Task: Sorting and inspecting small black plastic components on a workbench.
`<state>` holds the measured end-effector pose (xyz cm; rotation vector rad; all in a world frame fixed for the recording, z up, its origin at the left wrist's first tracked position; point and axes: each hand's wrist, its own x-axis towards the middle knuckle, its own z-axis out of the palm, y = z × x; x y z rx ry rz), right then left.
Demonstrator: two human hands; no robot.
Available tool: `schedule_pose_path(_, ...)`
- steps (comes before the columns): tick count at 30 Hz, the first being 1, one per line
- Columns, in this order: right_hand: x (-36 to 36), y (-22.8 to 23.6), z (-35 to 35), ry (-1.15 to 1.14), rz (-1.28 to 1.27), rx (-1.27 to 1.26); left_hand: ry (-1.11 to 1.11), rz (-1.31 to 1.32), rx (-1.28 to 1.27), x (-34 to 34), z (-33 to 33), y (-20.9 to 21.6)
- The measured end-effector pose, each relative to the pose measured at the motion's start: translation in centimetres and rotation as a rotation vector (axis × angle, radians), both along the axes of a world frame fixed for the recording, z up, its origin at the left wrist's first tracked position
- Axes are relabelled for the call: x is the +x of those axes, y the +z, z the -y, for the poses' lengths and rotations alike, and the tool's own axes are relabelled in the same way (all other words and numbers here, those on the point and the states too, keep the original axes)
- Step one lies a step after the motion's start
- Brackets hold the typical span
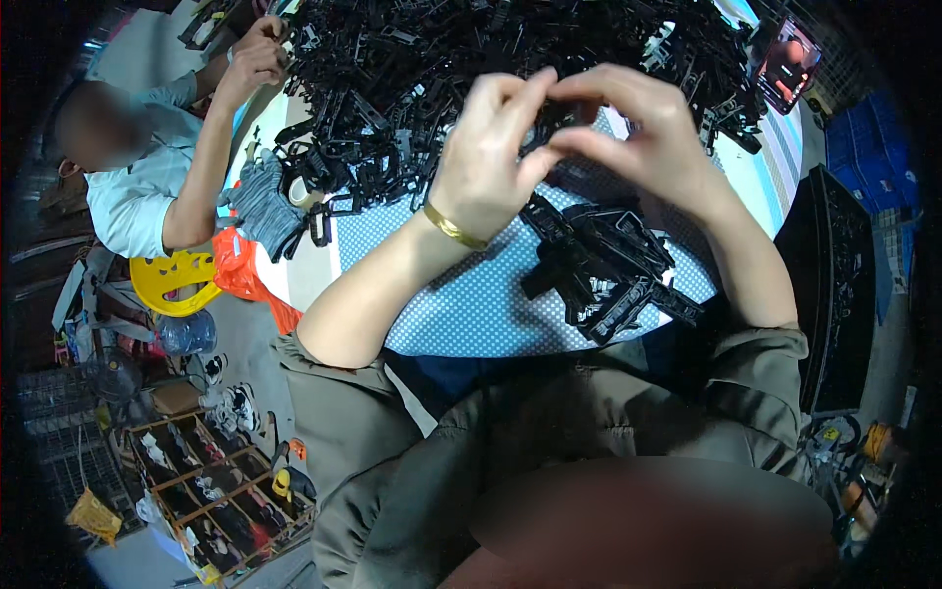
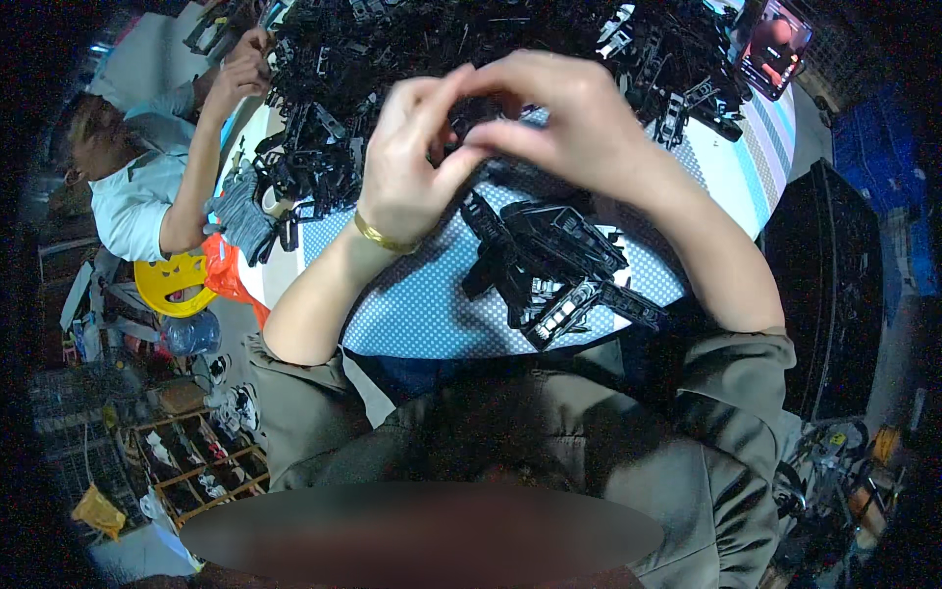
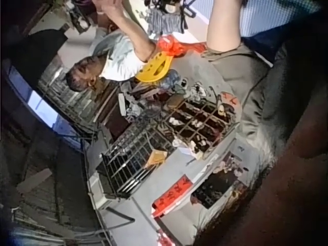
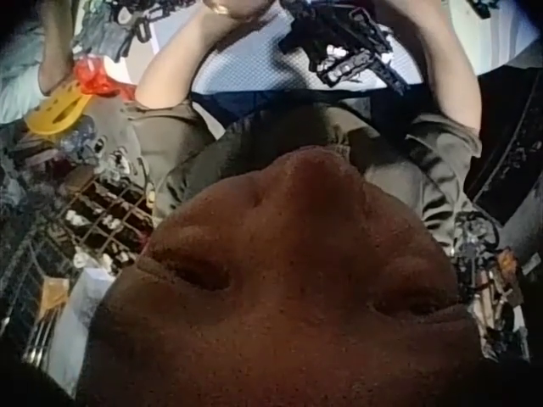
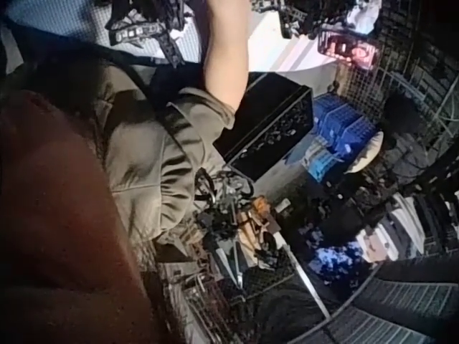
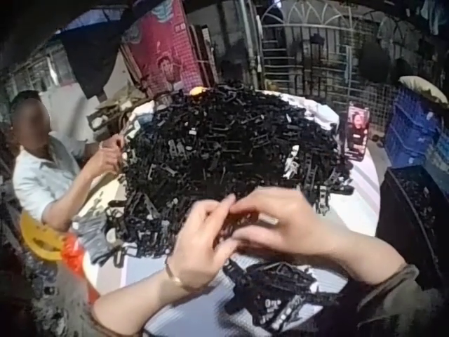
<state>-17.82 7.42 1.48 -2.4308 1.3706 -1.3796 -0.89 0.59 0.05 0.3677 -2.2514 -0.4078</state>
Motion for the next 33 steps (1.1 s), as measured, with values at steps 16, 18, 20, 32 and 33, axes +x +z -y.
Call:
schedule_pose_path(16, -3.5, -0.5, 0.1, -0.437, -0.268, 0.43, -0.246, -0.199, 1.197, 0.0, 1.2, -0.5)
schedule_pose_path(18, -3.3, -0.2, 0.5, -0.169, 0.274, 0.525, -0.221, -0.21, 1.183, -0.1, 1.0, -0.7)
schedule_pose_path(20, -2.2, 0.5, 0.2, -0.138, 0.386, 0.596, -0.156, -0.248, 1.114, -0.1, 0.9, -1.0)
schedule_pose_path(32, -0.1, -0.7, 0.1, -0.238, 0.617, 0.617, -0.02, -0.178, 0.916, -0.5, -0.1, -0.8)
schedule_pose_path(33, 0.0, -0.8, 0.1, -0.237, 0.618, 0.616, -0.02, -0.192, 0.912, -0.5, -0.1, -0.9)
